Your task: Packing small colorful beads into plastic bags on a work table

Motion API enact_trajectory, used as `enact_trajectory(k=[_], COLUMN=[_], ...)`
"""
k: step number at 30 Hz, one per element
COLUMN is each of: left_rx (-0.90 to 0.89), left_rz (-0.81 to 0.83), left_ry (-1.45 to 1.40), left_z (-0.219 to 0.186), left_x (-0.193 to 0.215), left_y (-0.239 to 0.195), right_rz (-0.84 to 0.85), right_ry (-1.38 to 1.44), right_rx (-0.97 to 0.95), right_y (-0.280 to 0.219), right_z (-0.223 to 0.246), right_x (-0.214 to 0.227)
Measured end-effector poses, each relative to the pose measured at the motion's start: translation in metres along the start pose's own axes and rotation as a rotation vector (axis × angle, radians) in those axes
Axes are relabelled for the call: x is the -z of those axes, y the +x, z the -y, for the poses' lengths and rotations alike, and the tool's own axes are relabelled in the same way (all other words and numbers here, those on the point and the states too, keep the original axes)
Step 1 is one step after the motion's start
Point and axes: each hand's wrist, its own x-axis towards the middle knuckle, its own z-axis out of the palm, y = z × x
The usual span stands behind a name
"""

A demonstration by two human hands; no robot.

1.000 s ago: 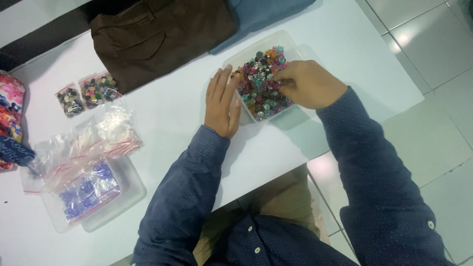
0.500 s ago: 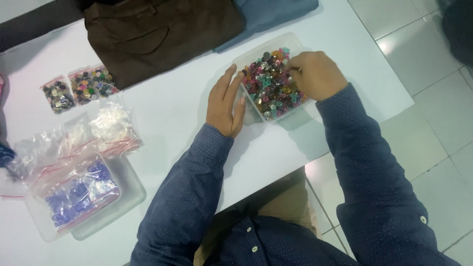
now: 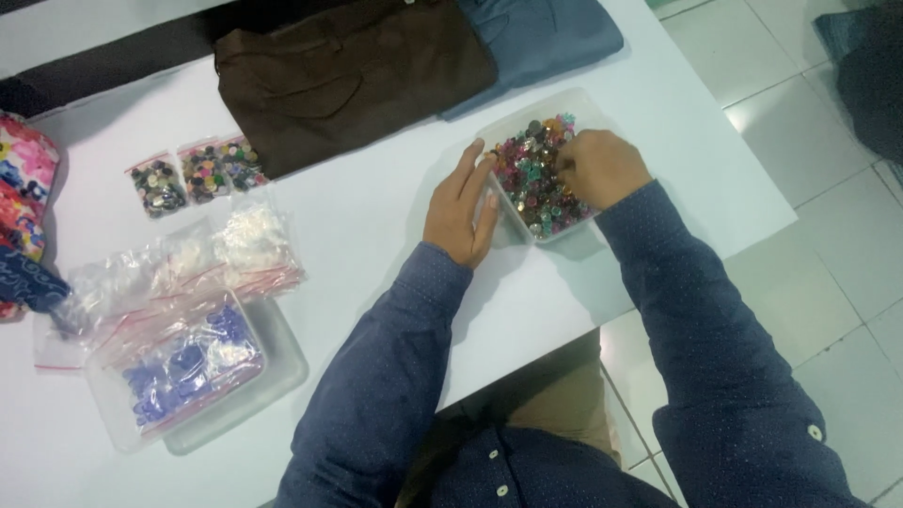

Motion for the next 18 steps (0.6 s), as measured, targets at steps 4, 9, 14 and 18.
enact_trajectory(k=[4, 9, 14, 18], left_rx=[-0.005, -0.005, -0.016, -0.044], left_rz=[0.002, 0.013, -0.008, -0.063], left_ry=[-0.041, -0.044, -0.023, 0.026], left_z=[0.000, 0.001, 0.000, -0.003], left_x=[0.002, 0.001, 0.001, 0.008], left_y=[-0.003, -0.002, -0.001, 0.001], right_rz=[-0.089, -0.077, -0.075, -0.082], right_ry=[-0.111, -0.115, 0.074, 0.404], right_rx=[0.011, -0.015, 0.015, 0.115], right_y=[0.006, 0.000, -0.009, -0.026], right_z=[-0.017, -0.004, 0.002, 0.001], right_x=[-0.019, -0.014, 0.007, 0.022])
